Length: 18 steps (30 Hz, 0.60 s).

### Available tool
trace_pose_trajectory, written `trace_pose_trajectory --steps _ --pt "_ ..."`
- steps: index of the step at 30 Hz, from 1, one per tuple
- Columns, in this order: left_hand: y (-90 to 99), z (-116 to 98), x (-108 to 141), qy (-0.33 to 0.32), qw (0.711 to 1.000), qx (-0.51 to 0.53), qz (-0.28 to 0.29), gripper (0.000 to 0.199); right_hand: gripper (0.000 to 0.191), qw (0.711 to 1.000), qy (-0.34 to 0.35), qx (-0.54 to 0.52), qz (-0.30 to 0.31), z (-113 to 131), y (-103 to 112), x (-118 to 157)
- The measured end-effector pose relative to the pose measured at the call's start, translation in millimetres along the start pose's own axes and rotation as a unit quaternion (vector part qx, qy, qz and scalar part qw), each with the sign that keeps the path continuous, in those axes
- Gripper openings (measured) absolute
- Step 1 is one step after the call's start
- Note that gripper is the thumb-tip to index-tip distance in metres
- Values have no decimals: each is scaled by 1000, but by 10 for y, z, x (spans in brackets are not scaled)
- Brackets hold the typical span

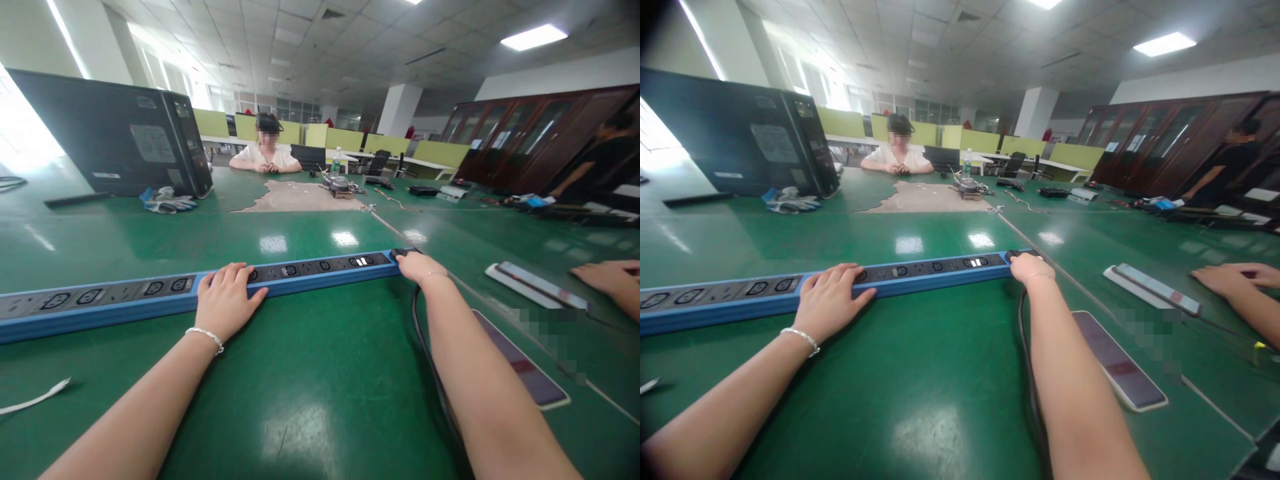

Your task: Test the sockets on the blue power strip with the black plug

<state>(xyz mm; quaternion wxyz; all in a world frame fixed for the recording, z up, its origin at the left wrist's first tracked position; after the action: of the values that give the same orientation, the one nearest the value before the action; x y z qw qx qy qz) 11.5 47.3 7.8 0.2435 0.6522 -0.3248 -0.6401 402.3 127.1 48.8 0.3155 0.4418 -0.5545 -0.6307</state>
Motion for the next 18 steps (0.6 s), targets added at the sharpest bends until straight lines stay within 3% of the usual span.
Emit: trace_pose_trajectory --steps 5,12,15,18 --pt "-5 4 0 8 1000 1 4 50 53 998 11 7 -65 -28 -3 44" --pt "4 -1 -1 10 1000 8 4 49 44 998 22 -11 -55 -43 -17 -37" --pt "5 0 2 11 1000 5 3 50 39 993 -16 -102 -60 -122 -20 -83" --pt "3 -1 3 5 1000 3 1 50 39 969 -60 -237 -37 -215 -35 -121"
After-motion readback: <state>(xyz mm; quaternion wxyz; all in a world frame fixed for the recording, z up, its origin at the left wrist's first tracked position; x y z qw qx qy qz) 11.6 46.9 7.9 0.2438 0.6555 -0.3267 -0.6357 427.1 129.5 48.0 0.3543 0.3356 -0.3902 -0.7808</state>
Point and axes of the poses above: each hand's wrist, its own x-axis away from the middle knuckle, its own y-axis out of the back of the hand, z = x × y, the point moved 3 cm from there along -x, towards the middle knuckle, and after that the axes turned 15 degrees about -z, right-handed, at the moved point
